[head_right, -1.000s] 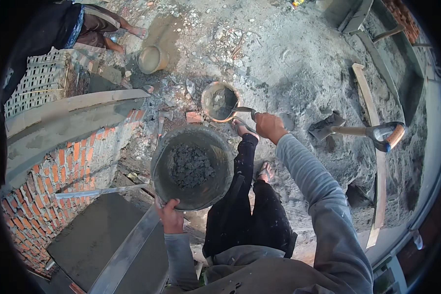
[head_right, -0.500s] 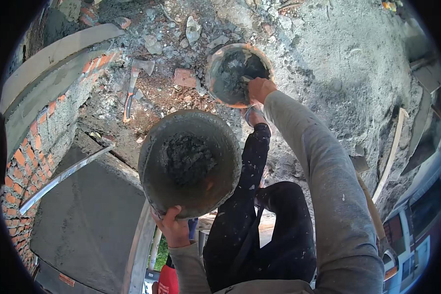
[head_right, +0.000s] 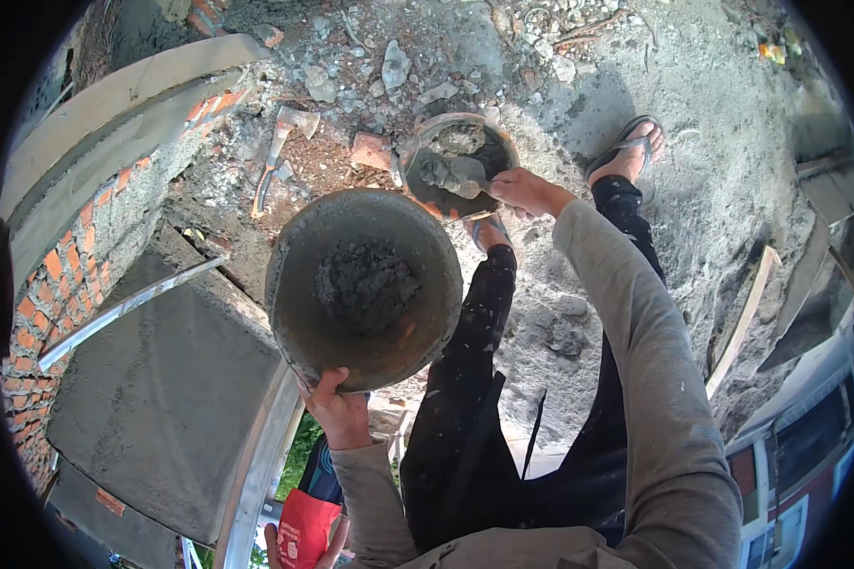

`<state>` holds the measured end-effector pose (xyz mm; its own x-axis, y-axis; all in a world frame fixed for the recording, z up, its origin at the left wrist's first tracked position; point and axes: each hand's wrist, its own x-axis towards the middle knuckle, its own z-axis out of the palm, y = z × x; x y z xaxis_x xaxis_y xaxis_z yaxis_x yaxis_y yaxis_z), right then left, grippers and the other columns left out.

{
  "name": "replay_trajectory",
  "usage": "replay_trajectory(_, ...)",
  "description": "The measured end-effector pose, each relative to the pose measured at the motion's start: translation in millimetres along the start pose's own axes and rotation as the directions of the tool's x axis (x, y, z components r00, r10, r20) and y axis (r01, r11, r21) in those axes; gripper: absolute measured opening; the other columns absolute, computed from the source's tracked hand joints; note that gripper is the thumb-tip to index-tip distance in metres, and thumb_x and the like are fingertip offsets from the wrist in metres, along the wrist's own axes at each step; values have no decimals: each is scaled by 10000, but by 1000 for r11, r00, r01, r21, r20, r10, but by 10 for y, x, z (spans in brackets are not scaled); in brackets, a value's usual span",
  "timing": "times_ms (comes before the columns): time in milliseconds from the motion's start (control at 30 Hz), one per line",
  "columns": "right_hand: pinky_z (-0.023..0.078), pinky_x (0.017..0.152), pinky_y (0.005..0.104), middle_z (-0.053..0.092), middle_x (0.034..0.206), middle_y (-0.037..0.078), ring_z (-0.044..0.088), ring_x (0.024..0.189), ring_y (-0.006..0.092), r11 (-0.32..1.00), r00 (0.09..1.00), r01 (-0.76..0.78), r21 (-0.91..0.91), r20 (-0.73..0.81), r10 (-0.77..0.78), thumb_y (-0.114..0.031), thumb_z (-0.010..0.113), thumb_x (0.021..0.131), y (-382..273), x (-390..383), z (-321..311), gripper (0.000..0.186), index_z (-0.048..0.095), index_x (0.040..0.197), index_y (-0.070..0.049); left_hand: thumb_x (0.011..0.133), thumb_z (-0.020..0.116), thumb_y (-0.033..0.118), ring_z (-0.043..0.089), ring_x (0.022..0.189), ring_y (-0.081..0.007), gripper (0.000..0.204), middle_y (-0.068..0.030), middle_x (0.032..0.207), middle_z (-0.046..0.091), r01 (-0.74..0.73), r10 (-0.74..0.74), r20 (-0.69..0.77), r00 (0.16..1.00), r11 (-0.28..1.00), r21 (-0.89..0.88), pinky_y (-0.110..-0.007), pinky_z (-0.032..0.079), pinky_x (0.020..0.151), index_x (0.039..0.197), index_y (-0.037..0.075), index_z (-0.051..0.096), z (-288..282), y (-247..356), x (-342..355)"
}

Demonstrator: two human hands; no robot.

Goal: Apply and smooth cement plaster onto a brick wall using a trowel.

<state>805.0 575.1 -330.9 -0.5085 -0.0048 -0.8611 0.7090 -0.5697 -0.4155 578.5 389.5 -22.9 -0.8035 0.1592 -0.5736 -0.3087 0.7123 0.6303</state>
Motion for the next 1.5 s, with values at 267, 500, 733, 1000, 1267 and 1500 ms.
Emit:
replay_trajectory(267, 440, 553, 310, 556, 773, 51, 495, 563, 175, 962, 964, 254, 97, -102, -244, -302, 552, 907, -771, -2126, -737, 448, 509, 1229, 6, 607, 467, -130, 539, 1113, -225, 701, -115, 1239, 543, 96, 25, 251, 968, 884, -457, -289, 419, 957, 1300, -23, 467, 811, 361, -56)
replay_trajectory(500, 515, 574, 345, 611, 846, 119, 639, 636, 254, 533, 757, 199, -822, -216, -617, -128, 546, 816, -1513, -3764, -497, 445, 500, 1241, -5, 594, 443, -151, 569, 1079, -276, 690, -137, 1185, 570, 157, 69, 441, 895, 876, -456, -349, 462, 934, 1272, -29, 473, 1728, 1443, -1020)
replay_trajectory(733, 530, 539, 398, 608, 850, 190, 656, 637, 314, 599, 690, 118, -792, -369, -623, -96, 536, 796, -1892, -5429, -1130, 405, 517, 1160, 80, 606, 468, -140, 561, 1081, -257, 701, -133, 1210, 553, 185, 113, 587, 802, 886, -424, -317, 457, 910, 1301, -54, 443, 2536, 2644, -2133)
replay_trajectory(1000, 524, 529, 395, 620, 652, 145, 656, 628, 320, 546, 362, -74, -834, -533, -765, -127, 521, 805, -1977, -6159, -1390, 270, 601, 1002, 40, 582, 441, -141, 526, 1156, -297, 778, -167, 1262, 520, 140, 295, 775, 560, 888, -439, -383, 447, 972, 1350, -24, 405, 3163, 3772, -2799)
replay_trajectory(1267, 530, 610, 445, 635, 651, 181, 668, 675, 340, 835, 312, -54, -547, -804, -507, -153, 520, 802, -2343, -6319, -2102, 156, 598, 823, -20, 569, 448, -125, 515, 1165, -317, 793, -170, 1291, 496, 223, 288, 853, 435, 883, -413, -413, 445, 972, 1355, -26, 397, 4109, 4246, -2630)
replay_trajectory(1500, 537, 694, 423, 678, 840, 171, 673, 765, 332, 875, 543, -91, -476, -760, -357, -249, 540, 854, -3053, -6312, -3363, 273, 652, 916, -8, 608, 495, -42, 565, 1043, -272, 691, -144, 1161, 550, 57, 305, 889, 341, 937, -343, -371, 473, 914, 1297, -25, 447, 5190, 5201, -2771)
